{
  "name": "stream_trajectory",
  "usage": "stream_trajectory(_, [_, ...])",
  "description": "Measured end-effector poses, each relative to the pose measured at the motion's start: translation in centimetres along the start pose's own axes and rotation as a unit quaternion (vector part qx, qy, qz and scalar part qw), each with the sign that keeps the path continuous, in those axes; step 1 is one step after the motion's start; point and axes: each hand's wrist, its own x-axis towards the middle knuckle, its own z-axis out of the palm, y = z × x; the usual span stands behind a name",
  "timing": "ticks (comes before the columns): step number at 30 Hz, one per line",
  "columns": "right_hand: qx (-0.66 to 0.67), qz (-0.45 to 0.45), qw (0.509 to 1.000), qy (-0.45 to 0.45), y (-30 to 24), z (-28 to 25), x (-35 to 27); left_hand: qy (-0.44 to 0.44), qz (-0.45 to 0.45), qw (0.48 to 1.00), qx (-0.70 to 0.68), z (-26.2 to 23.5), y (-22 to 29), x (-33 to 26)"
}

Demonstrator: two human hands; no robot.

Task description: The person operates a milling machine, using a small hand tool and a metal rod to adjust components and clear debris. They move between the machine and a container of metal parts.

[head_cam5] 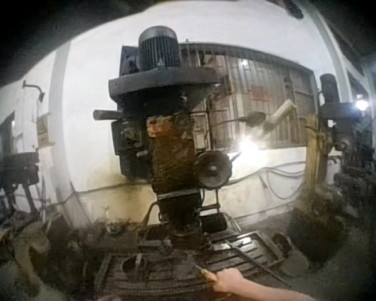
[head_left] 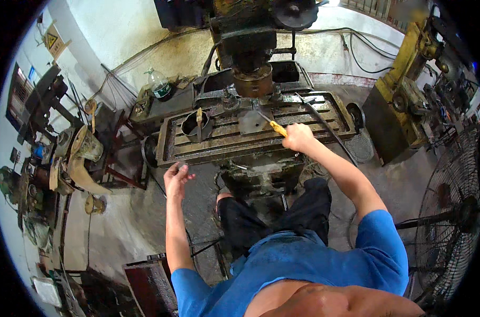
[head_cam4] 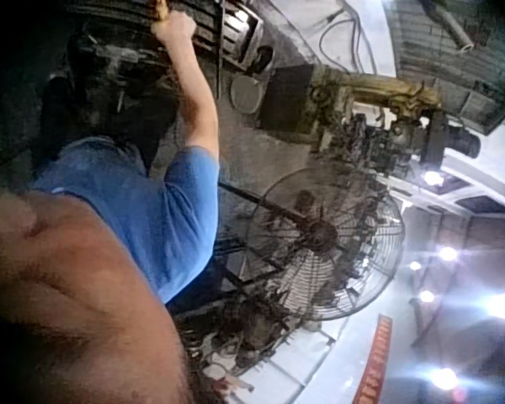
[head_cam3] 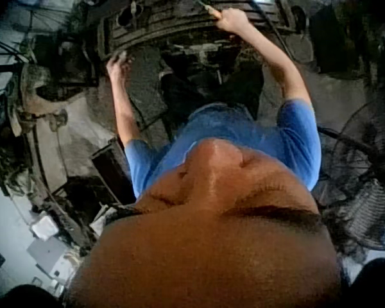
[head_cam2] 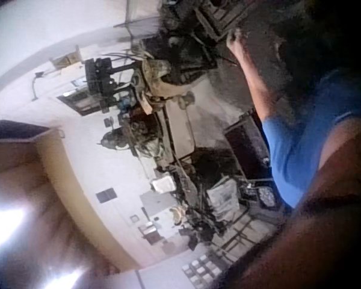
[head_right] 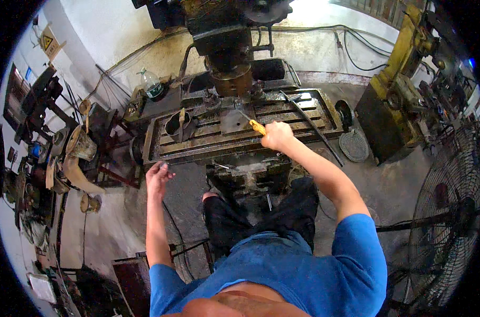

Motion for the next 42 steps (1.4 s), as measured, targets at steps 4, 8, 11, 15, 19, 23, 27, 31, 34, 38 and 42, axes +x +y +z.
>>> stream_trajectory(4, [0.042,0.082,0.996,0.001,0.0,0.6,3.6,-0.065,-0.043,0.992,0.097,4.7,0.6,0.1])
stream_trajectory(8, [0.097,0.007,0.992,-0.079,-0.4,-3.3,-0.8,-0.107,-0.019,0.984,0.139,8.8,-0.3,0.2])
stream_trajectory(11, [0.069,-0.05,0.986,-0.142,0.7,-5.1,-6.2,-0.155,0.102,0.919,0.349,12.5,-0.9,2.4])
stream_trajectory(15, [0.047,-0.041,0.99,-0.129,2.6,-5.9,-9.3,-0.152,0.32,0.777,0.52,18.9,-1.7,5.2])
stream_trajectory(19, [0.136,0.004,0.99,-0.033,5.1,-6.9,-9.9,-0.164,0.406,0.595,0.674,23.2,-2.9,9.1])
stream_trajectory(23, [0.159,0.016,0.987,-0.02,5.9,-7.6,-9.6,-0.246,0.484,0.336,0.77,24.8,-4.2,10.6])
stream_trajectory(27, [0.223,0.003,0.974,0.028,6.3,-8.1,-8.3,-0.312,0.541,0.286,0.727,23.9,-3.4,10.6])
stream_trajectory(31, [0.324,-0.032,0.943,0.064,6.4,-7.8,-6.9,-0.317,0.46,0.377,0.739,24.4,-2.7,9.6])
stream_trajectory(34, [0.375,-0.042,0.923,0.077,6.9,-7.1,-6.4,-0.228,0.425,0.614,0.625,23.9,-3.0,9.2])
stream_trajectory(38, [0.417,-0.046,0.902,0.099,6.7,-6.0,-6.2,-0.059,0.294,0.732,0.612,23.9,-2.1,8.4])
stream_trajectory(42, [0.493,-0.07,0.849,0.179,6.4,-4.5,-5.8,-0.069,0.195,0.707,0.677,25.1,-3.2,8.7])
